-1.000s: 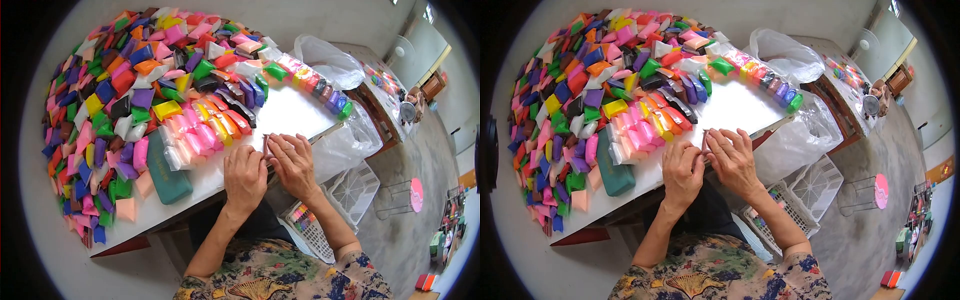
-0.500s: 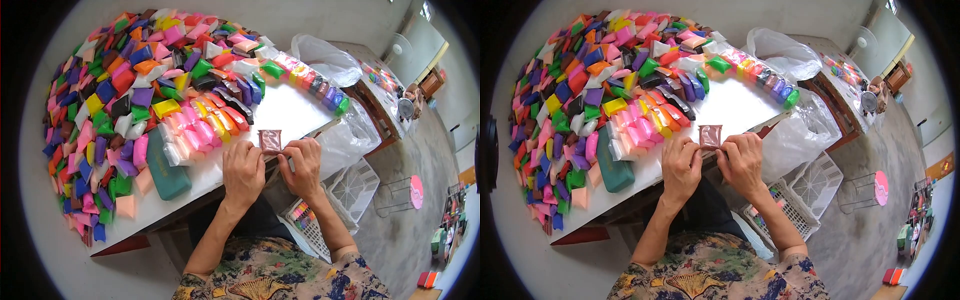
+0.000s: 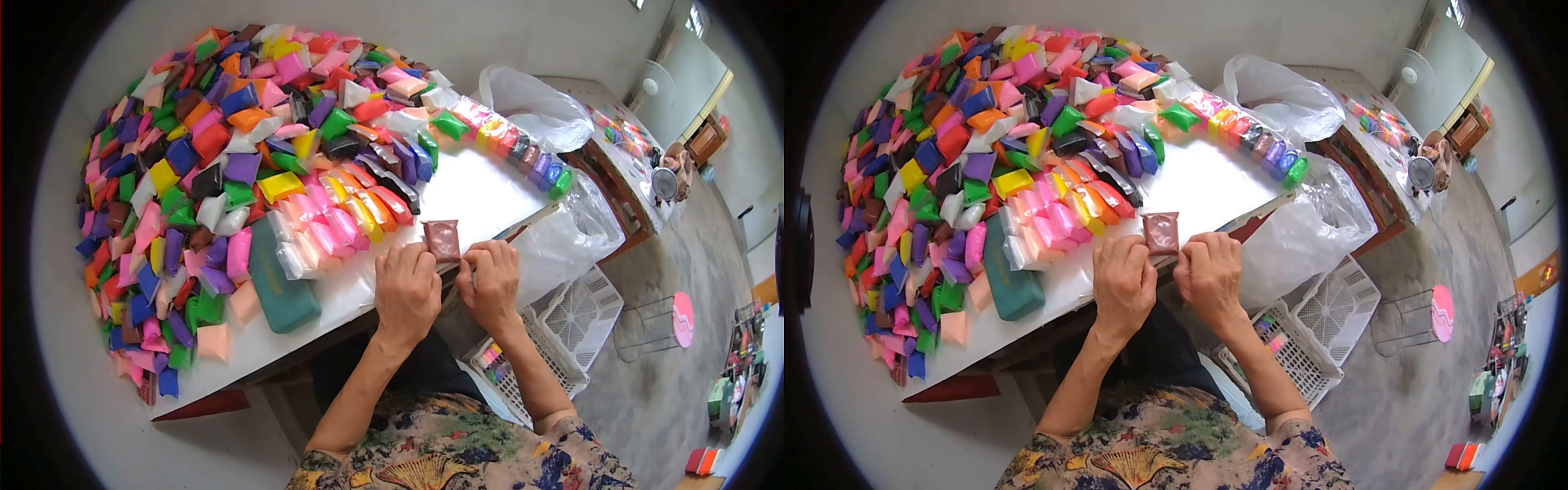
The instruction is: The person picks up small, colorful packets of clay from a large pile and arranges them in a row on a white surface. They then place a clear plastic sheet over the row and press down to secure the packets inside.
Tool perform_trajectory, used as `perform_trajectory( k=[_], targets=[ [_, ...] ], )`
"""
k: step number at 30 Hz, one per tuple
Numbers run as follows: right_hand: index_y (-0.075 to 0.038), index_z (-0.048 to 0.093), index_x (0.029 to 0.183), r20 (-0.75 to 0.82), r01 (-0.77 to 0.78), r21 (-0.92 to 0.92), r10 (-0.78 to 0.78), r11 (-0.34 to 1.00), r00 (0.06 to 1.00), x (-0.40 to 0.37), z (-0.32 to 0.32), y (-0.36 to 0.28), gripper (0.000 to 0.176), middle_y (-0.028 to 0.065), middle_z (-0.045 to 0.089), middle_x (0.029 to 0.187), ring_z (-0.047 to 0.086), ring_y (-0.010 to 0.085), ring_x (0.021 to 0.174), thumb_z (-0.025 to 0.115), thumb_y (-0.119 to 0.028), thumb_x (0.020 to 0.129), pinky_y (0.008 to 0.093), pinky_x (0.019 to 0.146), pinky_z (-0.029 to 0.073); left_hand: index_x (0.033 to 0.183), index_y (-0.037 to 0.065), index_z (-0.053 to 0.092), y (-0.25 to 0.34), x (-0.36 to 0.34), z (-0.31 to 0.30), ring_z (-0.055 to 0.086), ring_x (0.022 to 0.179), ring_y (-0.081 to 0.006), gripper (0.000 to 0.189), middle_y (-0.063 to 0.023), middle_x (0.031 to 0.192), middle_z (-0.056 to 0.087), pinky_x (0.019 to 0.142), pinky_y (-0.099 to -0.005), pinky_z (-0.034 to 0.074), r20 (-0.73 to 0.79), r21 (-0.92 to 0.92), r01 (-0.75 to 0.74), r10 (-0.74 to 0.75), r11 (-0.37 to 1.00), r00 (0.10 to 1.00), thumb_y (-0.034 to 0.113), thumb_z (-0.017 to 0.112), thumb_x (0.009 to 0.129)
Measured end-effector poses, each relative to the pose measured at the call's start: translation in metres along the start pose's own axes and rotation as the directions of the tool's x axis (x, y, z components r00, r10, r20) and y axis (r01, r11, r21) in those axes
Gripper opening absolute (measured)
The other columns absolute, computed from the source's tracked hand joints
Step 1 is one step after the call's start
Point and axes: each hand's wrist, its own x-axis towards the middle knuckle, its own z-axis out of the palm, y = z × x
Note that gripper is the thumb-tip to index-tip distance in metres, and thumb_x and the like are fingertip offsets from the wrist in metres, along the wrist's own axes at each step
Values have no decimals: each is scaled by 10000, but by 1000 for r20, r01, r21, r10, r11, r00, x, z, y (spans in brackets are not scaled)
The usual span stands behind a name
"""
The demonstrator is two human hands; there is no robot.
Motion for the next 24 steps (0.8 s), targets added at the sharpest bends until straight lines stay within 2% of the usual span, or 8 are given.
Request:
perform_trajectory(
  k=[3, 4, 7, 10, 14, 17, 18, 24],
  targets=[
    [2, 569, 909, 139, -359, 309, 331, 881, 933, -3, -12, -7, 125, 115, 580, 825, 574, 288, 679, 665, -70, 872, 377, 644, 462, 868, 42, 533, -4, -3, 0, 540, 942, -316, 143, -124, 991, 571, 832, -437, 413, -33, -66, 3, -5, 998, 999, 20, 633, 768],
    [58, 589, 1006, 119, -354, 352, 333, 867, 935, -3, -12, -6, 205, 89, 605, 798, 557, 200, 581, 655, -125, 941, 329, 541, 453, 868, 39, 527, -4, -4, -1, 538, 936, -322, 138, -130, 996, 572, 830, -441, 416, -47, -90, 7, -11, 996, 999, 14, 625, 773],
    [65, 600, 1110, 452, -732, 562, 598, 385, 662, 6, -22, -20, 270, 33, 633, 815, 532, 86, 594, 664, -150, 960, 260, 526, 428, 895, 21, 535, 3, -6, -2, 541, 936, -340, 130, -149, 1023, 579, 829, -453, 430, -77, -134, 22, -33, 991, 996, -2, 608, 789],
    [57, 596, 1168, 625, -751, 660, 536, 25, 568, 19, -31, -23, 303, -9, 631, 824, 506, 27, 613, 672, -151, 962, 207, 514, 397, 976, 0, 567, 5, -8, -2, 553, 950, -354, 182, -168, 1075, 591, 839, -460, 442, -129, -180, -17, -6, 984, 992, 0, 616, 801],
    [45, 606, 1131, 539, -684, 720, 524, 121, 660, 32, -23, -10, 268, 4, 649, 836, 524, 36, 624, 688, -120, 937, 209, 537, 419, 1064, -14, 583, 2, 0, -7, 567, 1022, -386, 240, -203, 1142, 587, 900, -472, 454, -123, -188, -9, -15, 982, 992, 4, 620, 828],
    [38, 606, 1111, 196, -514, 612, 514, 601, 835, 49, -2, 1, 257, 43, 676, 853, 565, 77, 653, 692, -99, 911, 258, 580, 471, 1066, -15, 591, 1, 3, -11, 572, 1048, -396, 222, -212, 1150, 587, 928, -468, 458, -135, -208, 59, -88, 976, 987, 4, 625, 847],
    [24, 602, 1081, 138, -467, 486, 463, 739, 876, 56, 3, 5, 246, 96, 698, 885, 621, 151, 676, 690, -93, 883, 325, 632, 509, 1053, -17, 594, 1, 3, -12, 577, 1041, -394, 204, -208, 1141, 593, 928, -462, 462, -120, -200, 74, -99, 977, 988, -3, 629, 852],
    [-8, 601, 1004, 81, -378, 322, 372, 868, 925, 75, 46, 10, 183, 137, 697, 885, 668, 266, 697, 678, -107, 870, 404, 649, 509, 1021, -13, 616, -9, -9, -16, 567, 1017, -367, 208, -172, 1112, 597, 900, -445, 465, 29, -54, 3, -2, 999, 1000, -4, 652, 817]
  ],
)
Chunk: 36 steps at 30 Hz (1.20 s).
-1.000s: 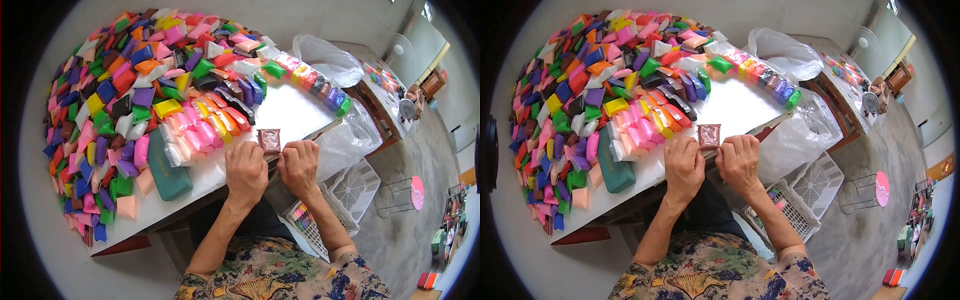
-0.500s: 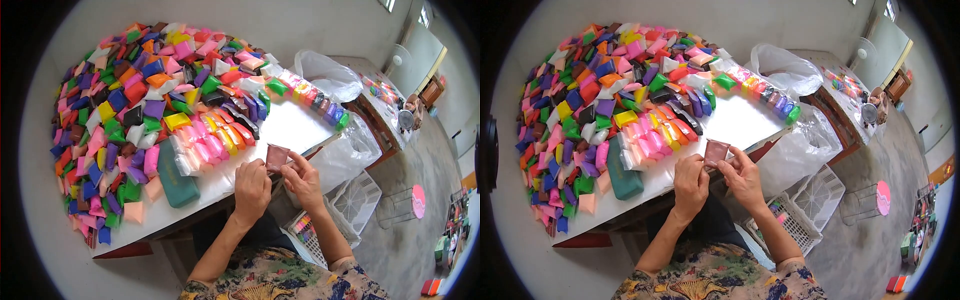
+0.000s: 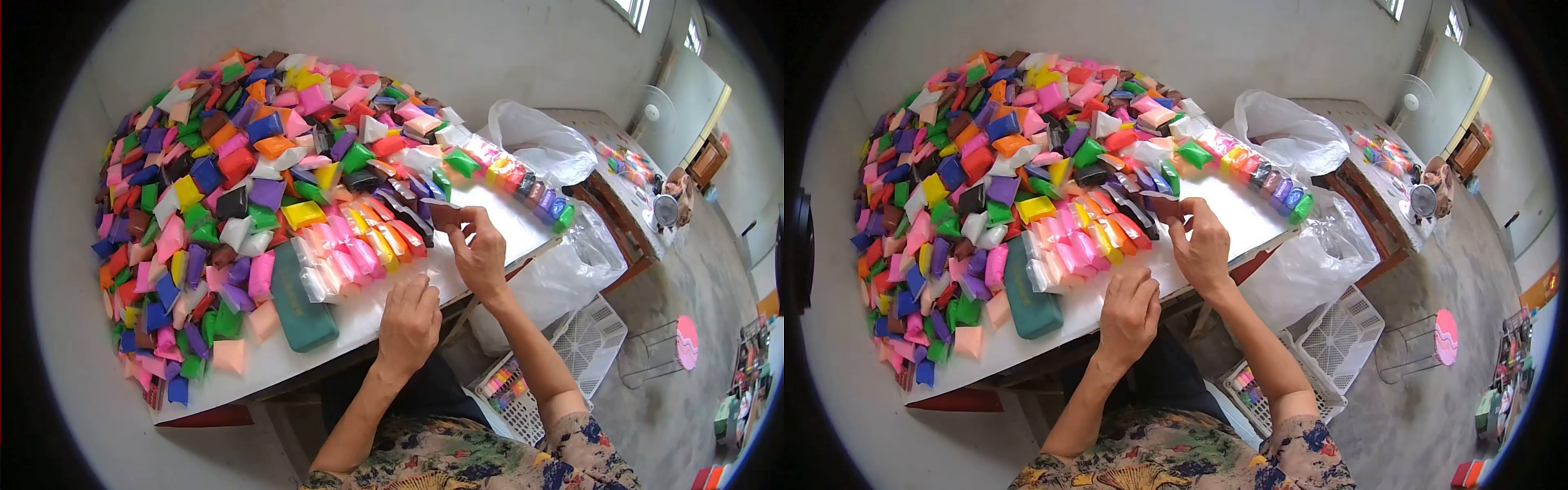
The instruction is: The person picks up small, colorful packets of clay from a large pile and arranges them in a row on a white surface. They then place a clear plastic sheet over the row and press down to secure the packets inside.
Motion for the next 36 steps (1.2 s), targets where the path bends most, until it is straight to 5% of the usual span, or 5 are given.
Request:
perform_trajectory(
  k=[18, 26, 30, 33, 36],
  targets=[
    [-21, 672, 1107, 198, 271, -337, -213, 902, 957, -5, 13, 8, 259, 114, 690, 954, 628, 302, 881, 664, -82, 856, 411, 779, 515, 1005, 1, 627, 1, 5, -14, 564, 1002, -339, 198, -155, 1103, 594, 889, -433, 465, 108, -85, 2, 7, 996, 994, 34, 663, 814],
    [-29, 681, 1131, 207, 247, -189, -208, 950, 956, -6, 2, 17, 262, 143, 677, 1017, 639, 324, 952, 624, -31, 876, 402, 816, 516, 961, -2, 625, -13, 13, -26, 581, 981, -322, 130, -138, 1055, 609, 897, -419, 466, 195, -170, 5, 29, 985, 980, 51, 653, 846],
    [8, 694, 1052, 198, 86, 50, -95, 995, 976, -1, -6, 23, 198, 162, 683, 969, 666, 290, 794, 599, 33, 880, 368, 722, 526, 950, -4, 628, -18, 9, -26, 590, 971, -319, 118, -133, 1038, 615, 897, -417, 465, 145, -264, 29, 10, 964, 989, 55, 656, 851],
    [13, 688, 1020, 49, 66, 8, -66, 998, 997, 13, -13, 4, 155, 147, 677, 905, 651, 259, 711, 611, 35, 887, 340, 649, 515, 947, -1, 629, -17, 7, -24, 594, 980, -320, 114, -134, 1042, 617, 900, -418, 465, 116, -276, 39, -7, 960, 993, 56, 659, 853],
    [9, 657, 960, 71, 280, -17, -279, 960, 958, 55, -2, -30, 77, 135, 657, 856, 649, 281, 702, 639, 4, 886, 361, 630, 506, 946, 3, 630, -16, 7, -21, 597, 995, -321, 114, -136, 1050, 621, 907, -419, 465, 107, -270, 46, -18, 962, 994, 57, 663, 852]
  ],
)
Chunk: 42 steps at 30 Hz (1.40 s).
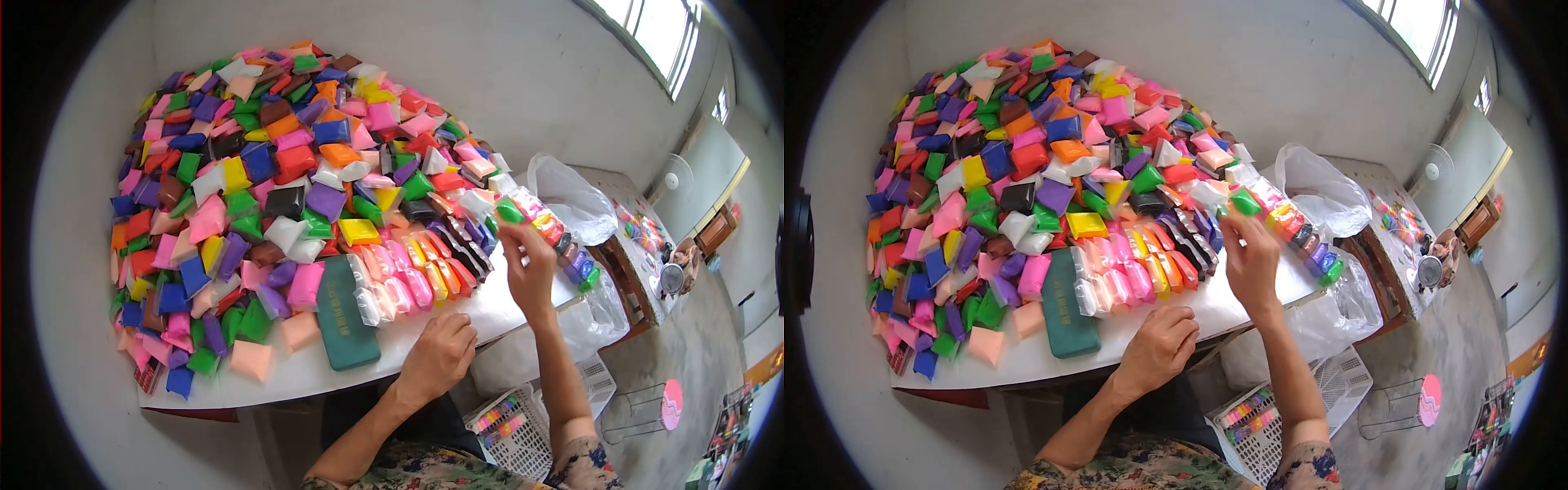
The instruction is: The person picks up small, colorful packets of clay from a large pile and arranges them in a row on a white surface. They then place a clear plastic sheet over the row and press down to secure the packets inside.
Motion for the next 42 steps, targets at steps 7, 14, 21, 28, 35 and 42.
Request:
perform_trajectory(
  k=[7, 14, 21, 28, 35, 42],
  targets=[
    [-39, 632, 1158, 310, 418, -230, -341, 879, 887, 108, 91, -9, 312, 138, 625, 1166, 662, 334, 975, 585, -15, 851, 427, 811, 528, 939, -4, 631, -3, -1, -2, 606, 1007, -332, 117, -155, 1050, 633, 915, -422, 469, -2, -20, -4, 4, 1000, 1000, 55, 668, 846],
    [-51, 618, 951, 582, 648, -355, -383, 673, 717, 138, 158, 21, 143, 131, 617, 987, 662, 301, 950, 591, -41, 811, 431, 775, 527, 911, -23, 618, -8, 0, -4, 617, 955, -352, 94, -171, 988, 640, 867, -420, 490, -45, -75, -24, 21, 997, 999, 27, 660, 843],
    [-53, 646, 1116, 418, 568, -311, -427, 762, 802, 138, 116, 21, 312, 120, 669, 1087, 663, 306, 1003, 586, -13, 813, 404, 829, 530, 885, -30, 606, -7, 2, -7, 620, 913, -356, 73, -171, 943, 640, 836, -417, 498, -51, -129, -12, 5, 992, 999, -4, 651, 834],
    [-55, 673, 1096, 154, 218, 55, -224, 974, 962, 49, -21, -22, 361, 99, 704, 1054, 680, 214, 935, 646, 91, 767, 315, 764, 531, 901, -16, 598, -6, 0, -5, 614, 904, -357, 81, -165, 923, 636, 819, -423, 490, -102, -120, -29, 17, 992, 995, -11, 642, 833],
    [-14, 679, 1033, 308, 3, 214, -70, 977, 949, -75, -48, 13, 424, 129, 708, 1095, 677, 278, 1027, 591, 176, 664, 379, 863, 546, 970, 9, 609, 5, 2, 2, 564, 885, -360, 144, -155, 939, 604, 796, -454, 453, -182, 71, 68, -54, 995, 982, 35, 653, 836],
    [-107, 663, 1246, 443, 167, 117, -202, 979, 873, -84, -40, 19, 562, 92, 637, 1289, 552, 311, 1219, 594, 103, 730, 415, 1009, 467, 962, 24, 639, 12, 6, 15, 553, 891, -311, 172, -111, 928, 563, 807, -435, 437, -135, 302, 121, -83, 946, 987, 102, 698, 821]
  ],
)
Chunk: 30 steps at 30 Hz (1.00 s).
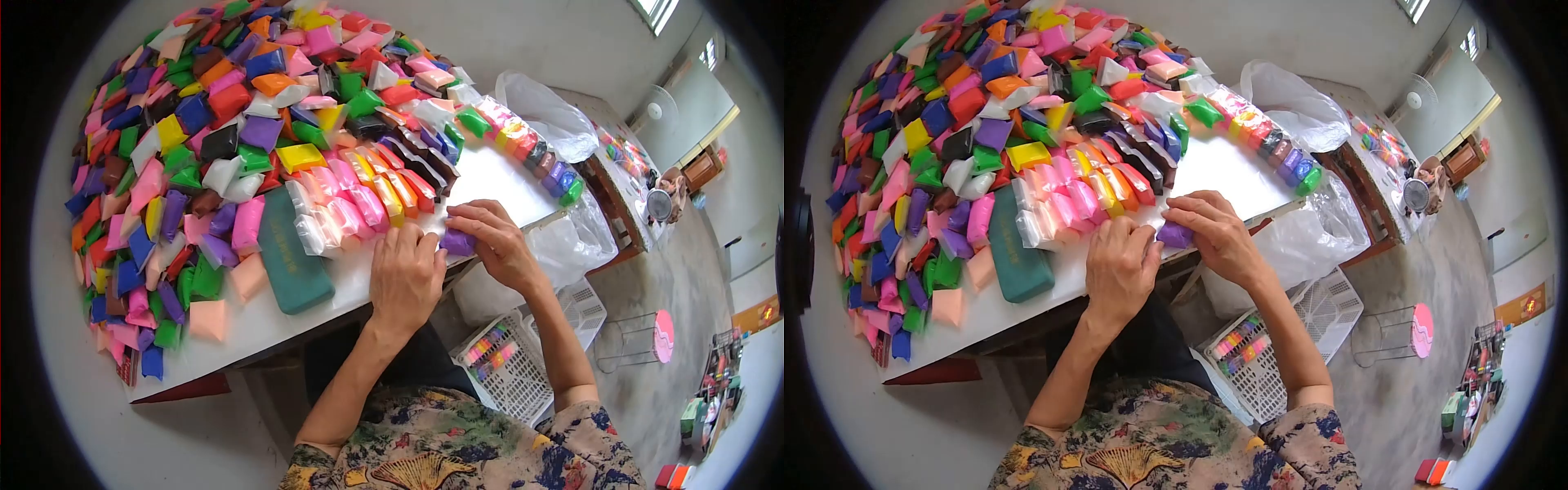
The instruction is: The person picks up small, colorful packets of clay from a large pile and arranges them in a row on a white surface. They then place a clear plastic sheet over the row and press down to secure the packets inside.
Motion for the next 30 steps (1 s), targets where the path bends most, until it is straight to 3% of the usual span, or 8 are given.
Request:
perform_trajectory(
  k=[6, 12, 19, 25, 30],
  targets=[
    [-93, 519, 1421, 71, -97, -289, 122, 952, 990, -7, -12, -15, 665, 102, 523, 1451, 443, 332, 1369, 596, 29, 772, 532, 1138, 305, 890, 48, 626, 3, 1, 13, 555, 859, -290, 120, -91, 893, 555, 754, -421, 420, -52, 50, -36, 39, 998, 998, 78, 692, 795],
    [-53, 502, 1422, 88, -54, -398, 97, 916, 991, -22, -10, -39, 631, 99, 485, 1494, 348, 321, 1454, 634, -48, 805, 589, 1178, 199, 871, 67, 612, 5, -1, 18, 554, 841, -286, 114, -81, 875, 552, 732, -414, 414, -89, 80, -13, 20, 997, 996, 58, 682, 781],
    [-63, 497, 1435, 77, -107, -336, 141, 936, 987, -33, 7, -38, 629, 96, 463, 1517, 317, 323, 1473, 656, -131, 830, 603, 1182, 165, 864, 74, 597, 2, -3, 17, 558, 882, -272, 116, -86, 898, 547, 758, -406, 423, -51, 93, -24, 29, 995, 998, 101, 685, 793],
    [-55, 485, 1446, 126, -111, -267, 149, 957, 981, -25, -4, -30, 534, 112, 454, 1520, 324, 331, 1466, 556, -226, 945, 604, 1173, 167, 875, 68, 593, 2, -2, 16, 562, 881, -279, 122, -90, 898, 544, 757, -408, 424, -55, 78, -36, 40, 996, 998, 86, 681, 791],
    [-52, 483, 1446, 159, -69, -185, 99, 980, 982, -20, 8, -21, 509, 120, 445, 1528, 325, 314, 1468, 517, -252, 978, 609, 1169, 165, 881, 56, 591, 3, -5, 18, 566, 852, -307, 112, -102, 886, 554, 731, -420, 413, -88, 67, 16, -10, 998, 996, 27, 658, 797]
  ],
)
